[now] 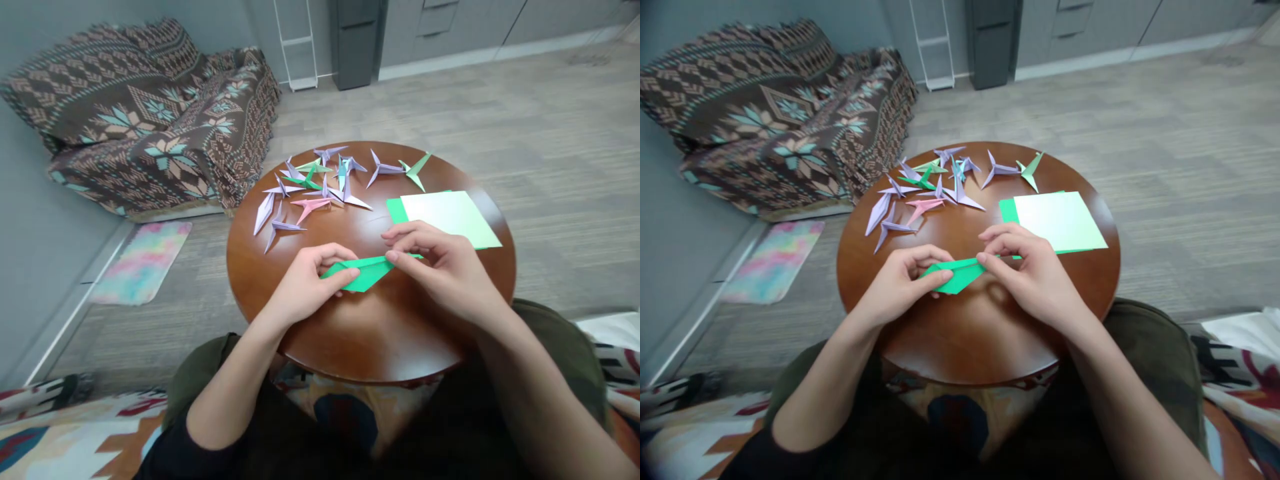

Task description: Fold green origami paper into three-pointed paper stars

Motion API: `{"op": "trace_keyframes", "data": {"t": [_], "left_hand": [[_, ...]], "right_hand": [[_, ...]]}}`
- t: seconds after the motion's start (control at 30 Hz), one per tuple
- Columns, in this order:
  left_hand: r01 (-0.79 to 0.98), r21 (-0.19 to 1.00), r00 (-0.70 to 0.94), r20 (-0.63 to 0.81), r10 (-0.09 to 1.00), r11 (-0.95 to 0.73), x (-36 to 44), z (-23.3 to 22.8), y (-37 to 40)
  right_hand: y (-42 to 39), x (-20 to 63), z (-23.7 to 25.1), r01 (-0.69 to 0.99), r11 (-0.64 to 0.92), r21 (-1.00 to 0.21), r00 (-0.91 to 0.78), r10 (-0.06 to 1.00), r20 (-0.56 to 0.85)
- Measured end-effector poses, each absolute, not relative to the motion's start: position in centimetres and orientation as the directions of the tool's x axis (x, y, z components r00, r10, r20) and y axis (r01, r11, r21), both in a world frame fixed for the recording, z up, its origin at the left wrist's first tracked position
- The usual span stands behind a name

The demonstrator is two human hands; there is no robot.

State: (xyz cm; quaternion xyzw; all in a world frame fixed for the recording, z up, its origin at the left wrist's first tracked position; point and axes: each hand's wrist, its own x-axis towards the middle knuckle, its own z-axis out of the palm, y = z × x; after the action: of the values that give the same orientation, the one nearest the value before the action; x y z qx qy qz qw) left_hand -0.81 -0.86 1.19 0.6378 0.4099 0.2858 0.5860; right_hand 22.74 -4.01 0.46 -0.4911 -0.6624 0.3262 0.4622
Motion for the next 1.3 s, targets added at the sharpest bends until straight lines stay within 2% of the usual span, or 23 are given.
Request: {"op": "trace_keyframes", "data": {"t": [0.1, 0.2, 0.37, 0.47, 0.77, 0.93, 1.3], "left_hand": [[0.246, 0.968, 0.489, -0.174, 0.854, 0.057, -0.8, 1.2, -0.9], [0.246, 0.966, 0.497, -0.199, 0.845, 0.083, -0.6, 1.0, -1.0], [0.119, 0.989, 0.463, -0.132, 0.876, 0.086, -0.4, 0.9, -0.8], [0.083, 0.994, 0.444, -0.106, 0.89, 0.077, -0.3, 0.8, -0.7], [0.106, 0.981, 0.419, -0.193, 0.887, 0.163, -0.3, 0.3, -0.6], [0.133, 0.981, 0.411, -0.185, 0.893, 0.142, -0.3, 0.4, -0.6], [0.19, 0.976, 0.472, -0.188, 0.861, 0.109, 0.2, 0.7, -1.3]], "right_hand": [[-4.0, 23.2, 0.7, 0.405, 0.304, -0.862, -0.232, 0.946, 0.225], [-4.0, 23.0, 0.7, 0.377, 0.289, -0.88, -0.328, 0.93, 0.165], [-4.0, 22.7, 0.3, 0.342, 0.095, -0.935, -0.26, 0.966, 0.003], [-4.0, 22.8, 0.2, 0.319, 0.042, -0.947, -0.257, 0.965, -0.044], [-3.8, 22.8, 0.1, 0.337, 0.055, -0.94, -0.285, 0.958, -0.046], [-3.8, 22.4, 0.1, 0.358, 0.034, -0.933, -0.279, 0.957, -0.072], [-3.9, 21.1, -0.1, 0.276, 0.103, -0.956, -0.315, 0.949, 0.012]]}}
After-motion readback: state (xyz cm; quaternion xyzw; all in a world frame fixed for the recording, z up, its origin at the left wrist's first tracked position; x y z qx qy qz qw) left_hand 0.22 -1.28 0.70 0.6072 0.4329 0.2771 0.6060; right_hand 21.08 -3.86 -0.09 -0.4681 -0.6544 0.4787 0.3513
